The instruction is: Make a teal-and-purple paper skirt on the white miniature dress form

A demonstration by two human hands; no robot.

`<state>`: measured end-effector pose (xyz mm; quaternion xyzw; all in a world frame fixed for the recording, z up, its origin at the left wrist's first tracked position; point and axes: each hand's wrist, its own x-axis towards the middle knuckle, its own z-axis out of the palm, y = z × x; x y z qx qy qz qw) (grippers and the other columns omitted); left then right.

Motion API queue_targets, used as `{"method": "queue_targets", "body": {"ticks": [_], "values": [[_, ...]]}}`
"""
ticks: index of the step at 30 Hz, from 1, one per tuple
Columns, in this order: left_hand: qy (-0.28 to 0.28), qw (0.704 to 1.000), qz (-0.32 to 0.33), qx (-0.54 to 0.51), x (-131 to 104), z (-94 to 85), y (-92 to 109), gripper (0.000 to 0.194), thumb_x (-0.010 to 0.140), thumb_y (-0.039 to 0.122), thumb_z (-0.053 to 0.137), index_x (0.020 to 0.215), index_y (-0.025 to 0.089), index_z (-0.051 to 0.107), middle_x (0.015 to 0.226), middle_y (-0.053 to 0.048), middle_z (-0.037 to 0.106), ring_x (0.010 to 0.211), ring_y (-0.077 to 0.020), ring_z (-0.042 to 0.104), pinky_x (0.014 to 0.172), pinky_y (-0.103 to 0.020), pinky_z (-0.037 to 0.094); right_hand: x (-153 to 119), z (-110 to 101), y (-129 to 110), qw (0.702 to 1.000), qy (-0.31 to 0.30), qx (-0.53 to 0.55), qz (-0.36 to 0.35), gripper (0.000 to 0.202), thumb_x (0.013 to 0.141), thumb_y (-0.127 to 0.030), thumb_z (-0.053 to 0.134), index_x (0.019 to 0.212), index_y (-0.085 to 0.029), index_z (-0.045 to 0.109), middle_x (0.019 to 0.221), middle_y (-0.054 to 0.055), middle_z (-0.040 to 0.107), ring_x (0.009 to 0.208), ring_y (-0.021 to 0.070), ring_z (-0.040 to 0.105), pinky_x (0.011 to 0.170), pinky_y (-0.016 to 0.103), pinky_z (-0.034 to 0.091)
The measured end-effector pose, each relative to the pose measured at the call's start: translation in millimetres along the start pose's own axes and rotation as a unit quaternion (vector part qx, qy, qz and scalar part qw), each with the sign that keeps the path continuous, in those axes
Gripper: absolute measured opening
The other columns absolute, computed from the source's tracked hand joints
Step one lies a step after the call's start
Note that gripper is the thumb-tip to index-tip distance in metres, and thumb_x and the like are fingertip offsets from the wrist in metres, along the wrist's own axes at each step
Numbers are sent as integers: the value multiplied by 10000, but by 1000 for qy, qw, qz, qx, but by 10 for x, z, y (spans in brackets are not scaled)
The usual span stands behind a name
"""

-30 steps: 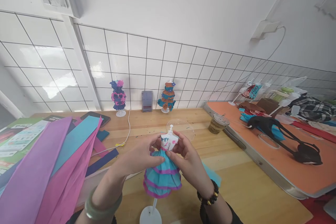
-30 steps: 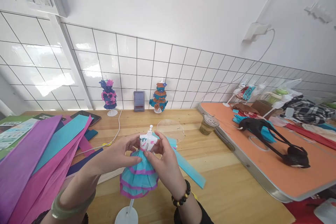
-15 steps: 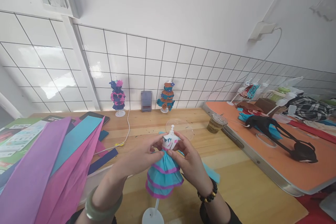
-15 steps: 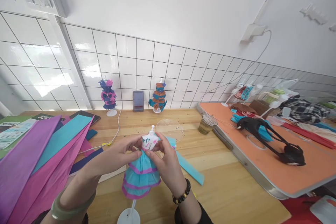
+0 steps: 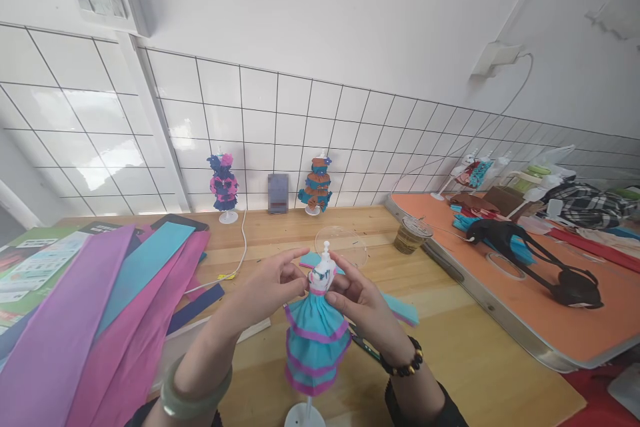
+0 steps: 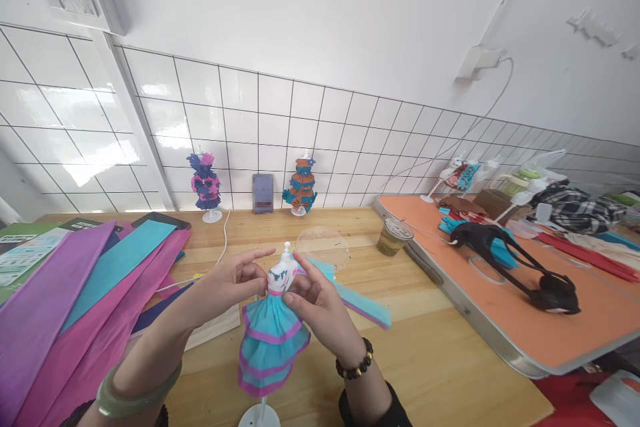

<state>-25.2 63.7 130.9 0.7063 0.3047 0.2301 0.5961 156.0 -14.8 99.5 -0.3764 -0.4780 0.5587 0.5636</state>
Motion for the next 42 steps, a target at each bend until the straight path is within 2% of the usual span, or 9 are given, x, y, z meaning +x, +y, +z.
{"method": "queue_targets", "body": {"ticks": [6,13,17,20,24,28,35,39,42], "values": [[-6,998,27,60,-30,9,46,522,829,368,518,1319,223,414,725,6,599,701,-157,560,614,-279,416,-8,-2,56,1000,-3,11,7,694,776,-268,675,1376,-268,326,1051,58,670,980,184,609,885,367,415],[23,986,45,160,-40,-56,-11,538,805,414,548,1312,288,421,876,-14,604,827,-188,570,786,-373,453,-45,-30,80,999,-4,32,16,642,762,-307,679,1334,-259,391,1125,78,649,1044,217,592,955,427,378],[-28,988,101,109,-33,-88,-14,560,826,306,547,1354,315,361,1215,-56,556,1099,-225,501,965,-431,373,-46,-4,98,997,-34,73,19,681,754,-288,685,1354,-255,364,1116,88,651,1002,220,612,936,435,388],[-101,989,111,3,-47,-69,12,595,848,219,521,1386,325,290,1358,-63,460,1229,-238,415,982,-440,370,-36,30,104,995,-41,86,15,730,742,-282,697,1372,-261,329,1084,81,666,981,212,621,915,414,402],[-158,978,94,-99,-63,-41,23,585,858,168,501,1390,294,293,1355,-93,471,1248,-250,413,965,-431,389,-33,56,124,996,-22,89,23,847,701,-302,731,1404,-275,258,1075,70,671,965,203,627,904,396,410],[-174,970,116,-120,-55,-42,13,614,832,128,522,1385,278,302,1327,-90,496,1260,-238,403,991,-423,369,-39,57,149,995,-12,90,35,860,678,-324,745,1397,-285,275,1095,66,664,974,211,626,901,397,418],[-137,981,115,-73,-28,-35,-6,716,751,120,623,1376,270,306,1155,-71,580,1115,-209,511,956,-413,394,-47,84,118,995,-13,94,29,797,694,-307,717,1383,-255,321,1100,87,660,1007,233,612,910,421,412],[-101,988,93,-72,-7,-4,-5,788,663,185,727,1351,257,349,1098,-65,595,1082,-218,527,957,-412,391,-48,89,106,995,25,84,52,645,710,-327,697,1304,-262,454,1116,77,654,955,221,629,883,401,433],[-107,989,86,-49,-1,13,36,653,648,232,743,1245,206,481,1107,-83,597,1075,-232,527,935,-386,408,-51,47,124,992,71,81,71,482,748,-355,665,1202,-235,557,1103,82,661,931,215,633,859,386,447]]}}
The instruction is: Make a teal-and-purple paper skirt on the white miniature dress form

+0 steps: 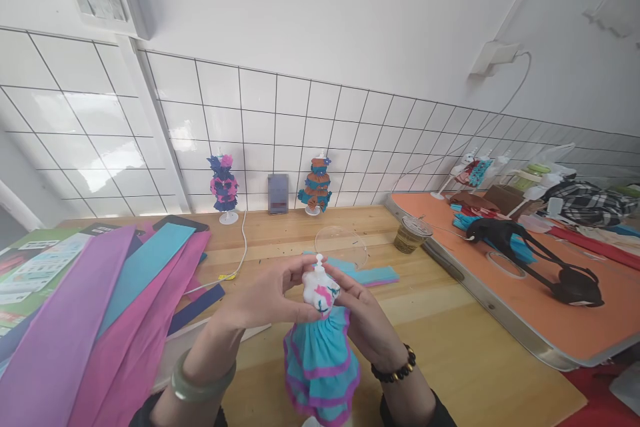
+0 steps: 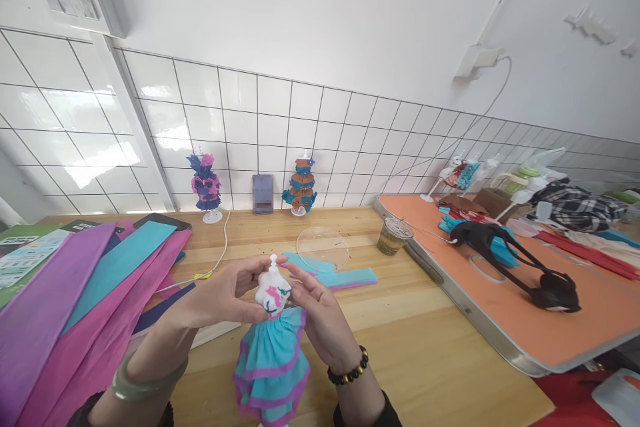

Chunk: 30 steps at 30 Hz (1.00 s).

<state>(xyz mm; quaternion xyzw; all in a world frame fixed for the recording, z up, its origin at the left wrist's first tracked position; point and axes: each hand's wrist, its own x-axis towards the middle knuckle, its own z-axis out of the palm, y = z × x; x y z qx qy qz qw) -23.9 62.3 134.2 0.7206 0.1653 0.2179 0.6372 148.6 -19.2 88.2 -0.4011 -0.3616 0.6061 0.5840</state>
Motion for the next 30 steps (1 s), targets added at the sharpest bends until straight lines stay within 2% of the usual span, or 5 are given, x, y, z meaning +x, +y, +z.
{"method": "queue_targets", "body": {"ticks": [4,7,13,24,30], "values": [[-6,999,-9,42,9,14,43,307,698,285,692,970,163,619,948,-52,631,928,-203,572,813,-319,457,-49,-67,-6,987,130,-74,-66,376,784,-407,630,1109,-221,595,1164,89,624,1085,229,555,944,405,401],[26,997,-38,59,18,22,41,279,714,333,672,926,161,619,913,-41,629,895,-195,577,777,-304,462,-147,-41,-51,960,189,-159,-131,353,780,-407,638,1085,-236,588,1119,82,637,1106,235,537,962,414,400],[55,994,-73,68,37,39,25,298,713,395,656,894,163,610,822,-23,601,794,-174,572,692,-271,464,-252,112,-64,979,58,-179,-76,497,769,-397,657,1217,-246,506,1119,97,626,1094,253,551,923,429,445],[59,993,-83,60,47,29,-17,359,709,433,644,941,161,616,836,-42,624,775,-182,587,663,-277,464,-276,52,-65,979,-2,-201,-37,589,758,-356,680,1288,-268,438,1171,76,596,1157,229,504,936,394,427],[63,992,-72,78,41,76,17,259,758,378,605,900,161,605,800,-21,601,753,-161,561,662,-267,450,-219,77,-100,988,24,-150,-28,516,766,-408,660,1227,-258,485,1101,78,629,1086,234,550,910,417,435]]}}
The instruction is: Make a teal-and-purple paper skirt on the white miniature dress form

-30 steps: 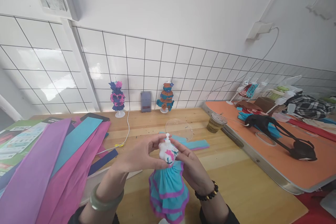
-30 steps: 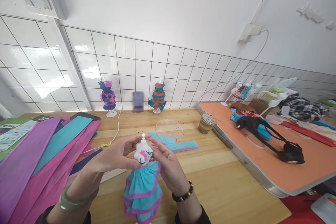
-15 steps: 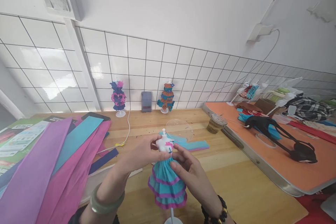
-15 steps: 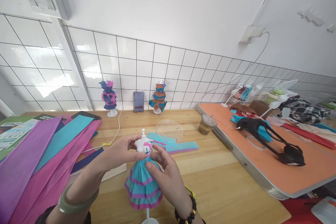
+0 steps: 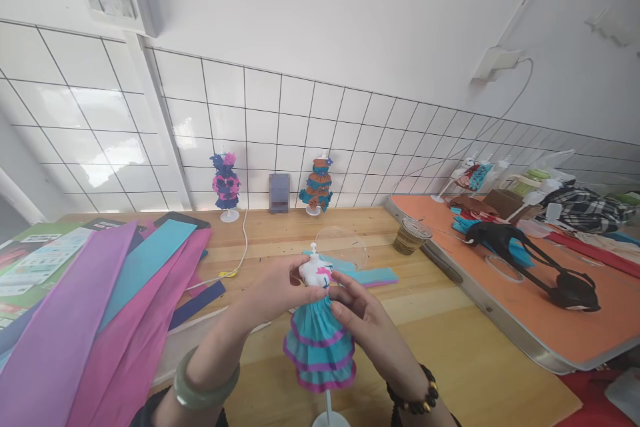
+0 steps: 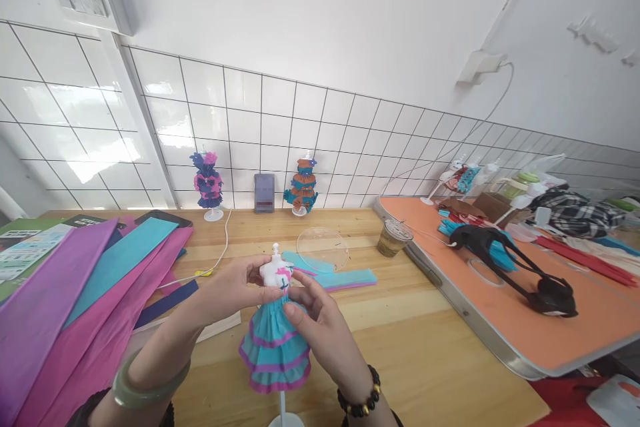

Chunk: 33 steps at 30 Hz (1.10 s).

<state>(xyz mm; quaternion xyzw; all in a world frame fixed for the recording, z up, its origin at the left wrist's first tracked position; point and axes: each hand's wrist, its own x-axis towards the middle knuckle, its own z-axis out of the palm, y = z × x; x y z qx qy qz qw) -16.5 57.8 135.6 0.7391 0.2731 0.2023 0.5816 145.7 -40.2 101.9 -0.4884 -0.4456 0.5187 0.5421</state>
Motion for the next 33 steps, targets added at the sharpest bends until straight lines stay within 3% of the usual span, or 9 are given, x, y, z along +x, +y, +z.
{"method": "queue_targets", "body": {"ticks": [5,9,12,14,16,19,23,27,33], "values": [[16,998,4,54,-11,39,16,218,736,363,609,814,159,603,782,-21,609,746,-172,562,669,-272,445,31,80,-1,1000,-7,-28,11,610,715,-399,711,1242,-218,464,1060,86,628,1054,247,558,906,428,438],[28,998,-1,60,1,28,5,231,742,386,590,818,168,596,763,-11,600,706,-160,550,619,-250,428,-7,24,-14,999,-23,-33,35,690,719,-403,705,1309,-246,383,1189,110,572,1142,265,509,878,427,463],[52,997,-7,52,19,-10,-36,287,736,441,592,831,170,580,748,-6,587,677,-151,531,565,-233,397,-64,-77,27,997,-8,-59,-38,562,815,-385,605,1316,-301,365,1305,90,500,1240,239,427,975,444,398],[74,995,-9,59,34,-38,-78,330,722,481,599,829,170,577,743,-5,583,667,-150,522,541,-227,375,-108,-134,81,985,23,-135,-109,430,862,-322,550,1270,-324,416,1317,69,488,1235,220,433,1018,452,356],[86,994,-13,66,51,-59,-120,357,711,506,602,821,167,577,725,-2,574,649,-147,512,523,-225,355,-147,-160,141,949,39,-250,-189,343,874,-226,525,1203,-311,483,1275,70,506,1204,215,455,1003,438,375],[70,996,-20,59,75,-63,-165,382,691,513,625,836,163,576,710,0,564,635,-143,506,516,-224,350,-173,-131,207,861,37,-397,-315,333,856,-89,487,1137,-260,532,1139,97,552,1100,218,507,884,399,458],[39,999,-15,24,90,-41,-192,354,688,449,658,887,171,568,759,-1,572,683,-145,521,551,-225,382,-155,-34,229,767,73,-476,-424,279,819,-2,491,1005,-192,574,876,84,593,842,202,553,690,357,470],[25,1000,-10,-1,87,-27,-196,279,697,340,662,893,172,557,751,8,558,676,-133,507,556,-218,384,-156,11,236,718,85,-501,-475,218,832,-13,486,978,-149,573,795,86,605,734,190,530,617,344,430],[28,1000,-14,-2,98,-17,-195,234,708,312,638,863,173,531,687,35,490,601,-104,444,504,-200,328,-186,15,265,692,57,-534,-483,188,894,-75,419,975,-111,585,806,104,623,753,199,524,643,360,422]]}}
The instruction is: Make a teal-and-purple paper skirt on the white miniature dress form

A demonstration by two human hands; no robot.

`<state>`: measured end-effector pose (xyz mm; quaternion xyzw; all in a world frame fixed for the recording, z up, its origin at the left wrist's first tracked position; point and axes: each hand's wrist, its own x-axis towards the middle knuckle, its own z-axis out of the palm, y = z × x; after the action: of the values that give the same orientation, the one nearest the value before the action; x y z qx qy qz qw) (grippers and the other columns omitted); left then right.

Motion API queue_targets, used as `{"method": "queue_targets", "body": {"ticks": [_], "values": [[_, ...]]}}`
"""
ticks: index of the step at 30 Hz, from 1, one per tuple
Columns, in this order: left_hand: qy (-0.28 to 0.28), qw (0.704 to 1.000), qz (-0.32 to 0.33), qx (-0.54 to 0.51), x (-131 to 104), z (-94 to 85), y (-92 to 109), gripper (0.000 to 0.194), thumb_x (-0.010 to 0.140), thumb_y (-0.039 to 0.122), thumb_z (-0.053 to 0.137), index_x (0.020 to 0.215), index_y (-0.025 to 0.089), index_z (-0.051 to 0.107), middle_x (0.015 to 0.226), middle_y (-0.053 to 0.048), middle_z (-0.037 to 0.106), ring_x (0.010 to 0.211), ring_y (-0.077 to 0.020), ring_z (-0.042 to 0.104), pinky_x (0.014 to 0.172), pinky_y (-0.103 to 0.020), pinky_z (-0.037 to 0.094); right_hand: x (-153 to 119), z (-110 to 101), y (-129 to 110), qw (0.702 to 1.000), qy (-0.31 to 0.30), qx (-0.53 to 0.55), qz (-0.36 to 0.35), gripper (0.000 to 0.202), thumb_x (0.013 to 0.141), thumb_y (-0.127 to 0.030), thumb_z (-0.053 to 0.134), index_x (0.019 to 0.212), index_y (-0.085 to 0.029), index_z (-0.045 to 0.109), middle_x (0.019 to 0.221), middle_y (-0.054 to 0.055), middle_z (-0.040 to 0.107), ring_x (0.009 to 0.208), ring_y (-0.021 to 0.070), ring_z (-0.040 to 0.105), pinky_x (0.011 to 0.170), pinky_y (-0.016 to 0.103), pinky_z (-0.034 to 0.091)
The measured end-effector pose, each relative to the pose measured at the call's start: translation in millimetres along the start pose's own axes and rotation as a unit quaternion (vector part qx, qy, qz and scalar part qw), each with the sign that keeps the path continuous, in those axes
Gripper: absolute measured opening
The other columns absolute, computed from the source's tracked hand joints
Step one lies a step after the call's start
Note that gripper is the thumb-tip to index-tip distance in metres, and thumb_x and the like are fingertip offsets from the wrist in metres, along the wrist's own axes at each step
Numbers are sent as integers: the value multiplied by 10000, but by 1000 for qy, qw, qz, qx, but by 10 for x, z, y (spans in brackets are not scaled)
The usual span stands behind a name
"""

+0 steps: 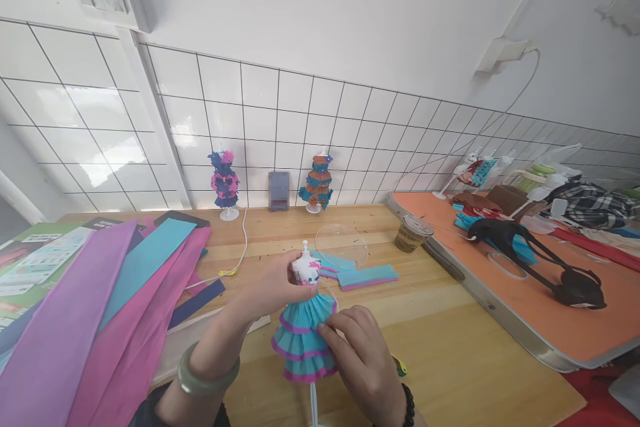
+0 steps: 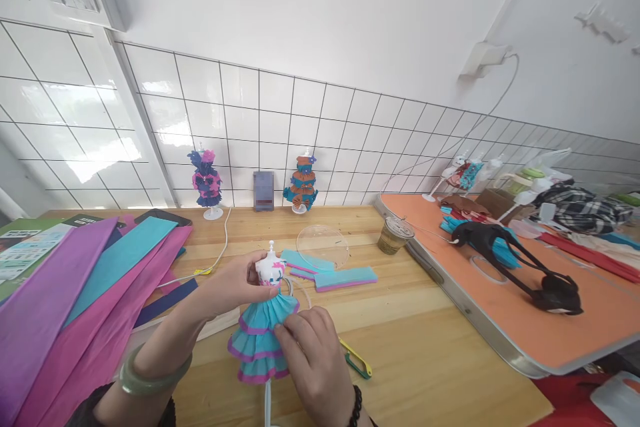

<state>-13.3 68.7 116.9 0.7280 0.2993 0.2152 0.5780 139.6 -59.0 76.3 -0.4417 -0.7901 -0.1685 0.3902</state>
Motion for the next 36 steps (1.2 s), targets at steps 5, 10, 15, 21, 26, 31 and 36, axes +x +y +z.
{"method": "queue_targets", "body": {"ticks": [5,10,15,21,26,31,36], "values": [[14,999,-2,36,10,-9,-24,253,710,339,627,879,174,538,696,26,503,612,-115,453,515,-213,339,10,-11,2,1000,8,-22,1,192,866,-59,468,1009,-109,587,836,110,623,769,200,524,644,352,418],[5,998,7,57,1,4,-26,253,727,386,610,847,177,534,714,8,526,646,-133,488,537,-225,363,62,-60,-10,999,-7,-46,-14,226,902,-106,422,1010,-153,615,833,93,611,776,197,532,650,346,415],[1,999,7,52,5,9,-38,245,727,379,613,835,176,529,718,6,528,647,-132,498,542,-226,369,71,-60,-25,999,-19,-43,-18,237,910,-112,401,950,-141,633,820,94,616,777,197,535,657,352,411],[-21,1000,1,19,15,10,-52,233,707,326,627,856,168,542,718,10,517,642,-126,488,554,-227,377,31,-45,-10,998,-13,-48,-37,193,871,-86,455,935,-148,627,808,82,623,763,187,551,677,360,411],[-18,1000,4,11,19,16,-63,249,712,349,628,862,170,541,717,11,512,641,-128,479,559,-233,379,14,-34,-11,997,-15,-59,-37,171,807,-56,530,923,-149,613,805,81,627,756,193,551,672,368,417],[-22,1000,1,9,20,14,-55,261,709,336,632,887,165,546,734,4,527,655,-134,487,568,-240,383,9,-11,-17,999,4,-38,-20,185,776,-39,565,931,-138,586,766,78,621,734,189,553,649,356,419],[-32,999,-1,7,16,7,-42,237,718,337,626,876,176,552,736,11,536,660,-131,484,571,-234,377,3,6,-21,999,-2,-29,-18,191,763,-36,559,925,-136,580,770,79,622,737,195,551,652,364,418]]}}
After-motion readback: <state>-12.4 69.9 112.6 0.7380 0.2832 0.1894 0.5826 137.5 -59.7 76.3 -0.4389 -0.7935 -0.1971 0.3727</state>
